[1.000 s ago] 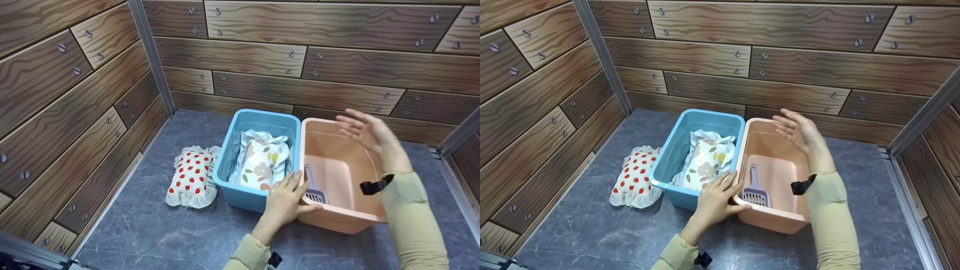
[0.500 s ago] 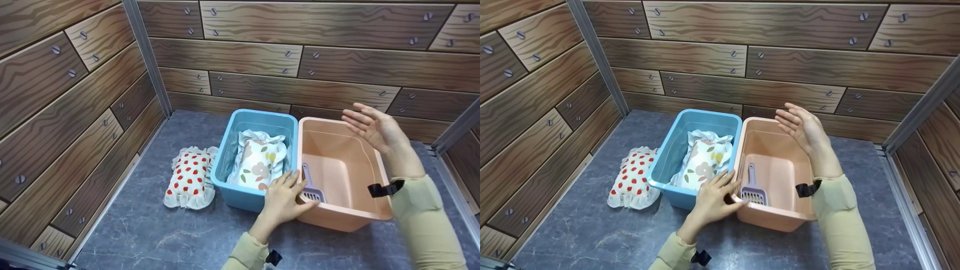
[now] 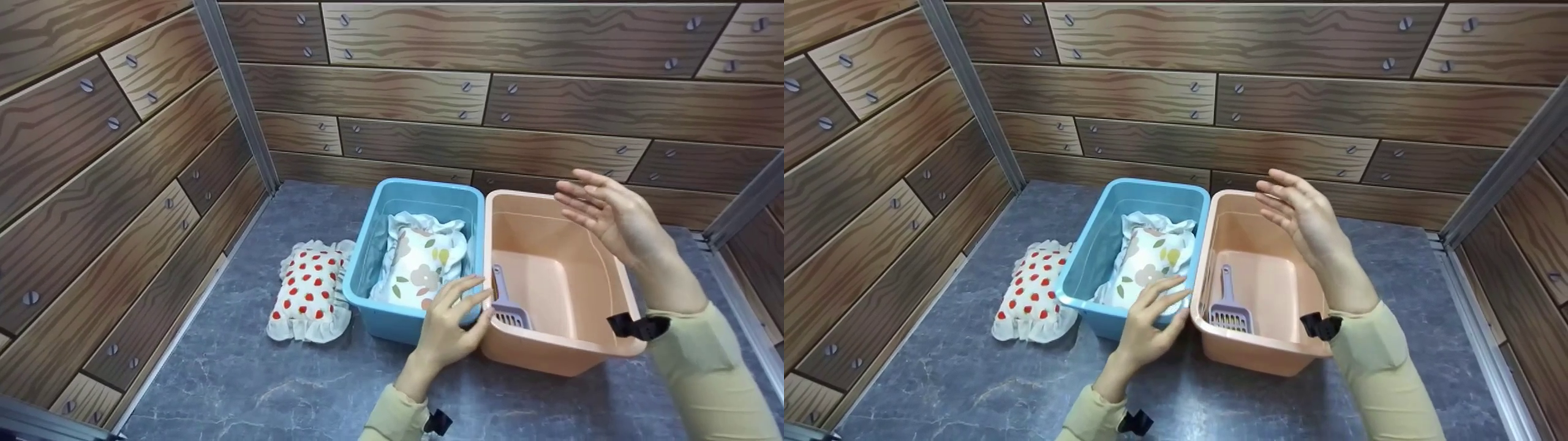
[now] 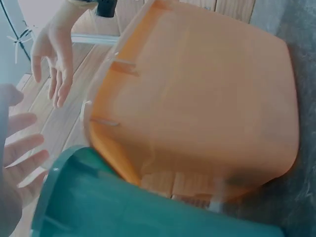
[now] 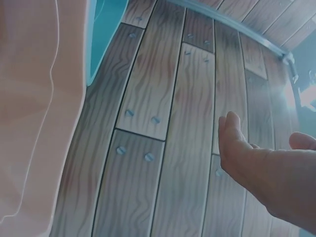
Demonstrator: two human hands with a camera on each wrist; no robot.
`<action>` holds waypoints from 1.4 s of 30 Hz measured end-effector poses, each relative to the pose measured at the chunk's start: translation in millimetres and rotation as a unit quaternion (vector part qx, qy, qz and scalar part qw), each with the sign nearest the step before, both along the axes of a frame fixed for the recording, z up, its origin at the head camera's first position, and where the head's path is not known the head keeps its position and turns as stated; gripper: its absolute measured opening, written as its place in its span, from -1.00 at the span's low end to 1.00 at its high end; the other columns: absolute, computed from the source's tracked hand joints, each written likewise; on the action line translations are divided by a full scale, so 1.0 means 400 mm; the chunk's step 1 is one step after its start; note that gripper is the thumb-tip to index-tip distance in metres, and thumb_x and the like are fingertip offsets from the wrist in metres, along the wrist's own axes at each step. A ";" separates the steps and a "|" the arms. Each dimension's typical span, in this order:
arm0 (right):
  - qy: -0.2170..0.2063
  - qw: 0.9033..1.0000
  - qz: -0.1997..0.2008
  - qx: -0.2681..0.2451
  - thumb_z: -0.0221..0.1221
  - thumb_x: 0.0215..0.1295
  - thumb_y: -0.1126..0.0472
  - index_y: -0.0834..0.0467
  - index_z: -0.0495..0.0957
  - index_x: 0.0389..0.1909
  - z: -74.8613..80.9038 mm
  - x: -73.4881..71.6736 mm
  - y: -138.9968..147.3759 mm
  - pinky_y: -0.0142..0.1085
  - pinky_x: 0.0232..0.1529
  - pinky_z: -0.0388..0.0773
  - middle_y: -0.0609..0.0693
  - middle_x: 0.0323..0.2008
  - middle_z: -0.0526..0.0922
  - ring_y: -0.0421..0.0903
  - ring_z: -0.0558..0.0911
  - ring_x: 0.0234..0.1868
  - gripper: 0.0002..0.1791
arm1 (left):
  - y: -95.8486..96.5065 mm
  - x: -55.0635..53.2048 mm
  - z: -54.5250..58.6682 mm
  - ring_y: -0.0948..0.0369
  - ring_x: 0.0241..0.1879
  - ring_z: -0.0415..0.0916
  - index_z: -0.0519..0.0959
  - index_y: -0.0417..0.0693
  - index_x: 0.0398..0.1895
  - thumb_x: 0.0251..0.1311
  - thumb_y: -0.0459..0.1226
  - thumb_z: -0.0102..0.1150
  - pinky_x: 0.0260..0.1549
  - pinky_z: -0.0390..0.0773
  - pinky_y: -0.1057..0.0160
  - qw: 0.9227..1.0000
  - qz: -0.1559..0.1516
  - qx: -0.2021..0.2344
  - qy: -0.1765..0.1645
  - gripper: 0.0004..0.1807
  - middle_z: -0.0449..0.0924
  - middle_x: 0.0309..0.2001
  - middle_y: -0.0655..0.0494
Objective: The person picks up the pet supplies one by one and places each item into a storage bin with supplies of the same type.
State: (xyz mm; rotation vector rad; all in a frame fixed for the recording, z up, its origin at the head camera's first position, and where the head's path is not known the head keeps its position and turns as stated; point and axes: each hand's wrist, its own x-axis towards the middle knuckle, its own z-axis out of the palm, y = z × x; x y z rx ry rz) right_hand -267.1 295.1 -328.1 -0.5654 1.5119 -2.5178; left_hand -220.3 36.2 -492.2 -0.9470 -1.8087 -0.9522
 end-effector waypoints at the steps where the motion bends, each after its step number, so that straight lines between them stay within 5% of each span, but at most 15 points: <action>1: 0.009 1.000 -0.002 0.008 -0.17 0.54 0.36 0.22 0.48 0.15 0.001 0.007 -0.004 -0.26 0.08 0.54 0.18 0.04 0.64 0.02 0.63 0.09 -0.67 | -0.007 -0.001 0.004 0.07 0.10 0.54 0.67 -0.19 -0.07 0.15 -0.31 0.28 0.16 0.45 0.22 1.000 -0.001 0.007 0.009 -0.73 0.61 0.04 -0.10; 13: 0.053 0.996 -0.040 0.063 -0.20 0.55 0.35 0.20 0.44 0.22 -0.009 0.092 -0.067 -0.24 0.10 0.54 0.12 0.09 0.63 0.00 0.63 0.09 -0.64 | -0.119 0.033 0.044 -0.07 0.06 0.54 0.63 -0.25 0.00 0.27 -0.34 0.17 0.13 0.48 0.00 0.996 -0.003 0.081 0.021 -0.73 0.61 0.01 -0.17; 18: 0.062 0.994 -0.039 0.079 -0.21 0.52 0.41 0.19 0.40 0.24 -0.019 0.124 -0.093 -0.22 0.16 0.49 0.12 0.12 0.59 0.01 0.61 0.12 -0.62 | -0.169 0.048 0.043 -0.08 0.03 0.54 0.63 -0.26 -0.01 0.31 -0.33 0.14 0.08 0.52 0.08 0.994 0.003 0.109 0.020 -0.74 0.61 -0.01 -0.20; 35: 0.097 0.991 0.018 0.092 -0.24 0.50 0.44 0.05 0.44 0.23 -0.101 0.174 -0.149 -0.28 0.19 0.46 0.02 0.14 0.56 -0.07 0.56 0.17 -0.54 | -0.322 0.028 -0.005 -0.11 -0.14 0.59 0.66 -0.37 -0.14 0.35 -0.22 0.11 0.04 0.52 0.19 0.989 0.043 0.133 0.048 -0.68 0.66 -0.16 -0.20; 42: 0.054 0.994 0.007 0.091 -0.21 0.48 0.44 0.03 0.45 0.21 -0.140 0.176 -0.163 -0.24 0.21 0.45 0.05 0.14 0.58 -0.05 0.57 0.16 -0.55 | -0.348 0.021 -0.039 -0.07 -0.15 0.59 0.67 -0.34 -0.12 0.35 -0.21 0.11 0.02 0.52 0.24 0.990 0.050 0.129 0.031 -0.68 0.67 -0.16 -0.16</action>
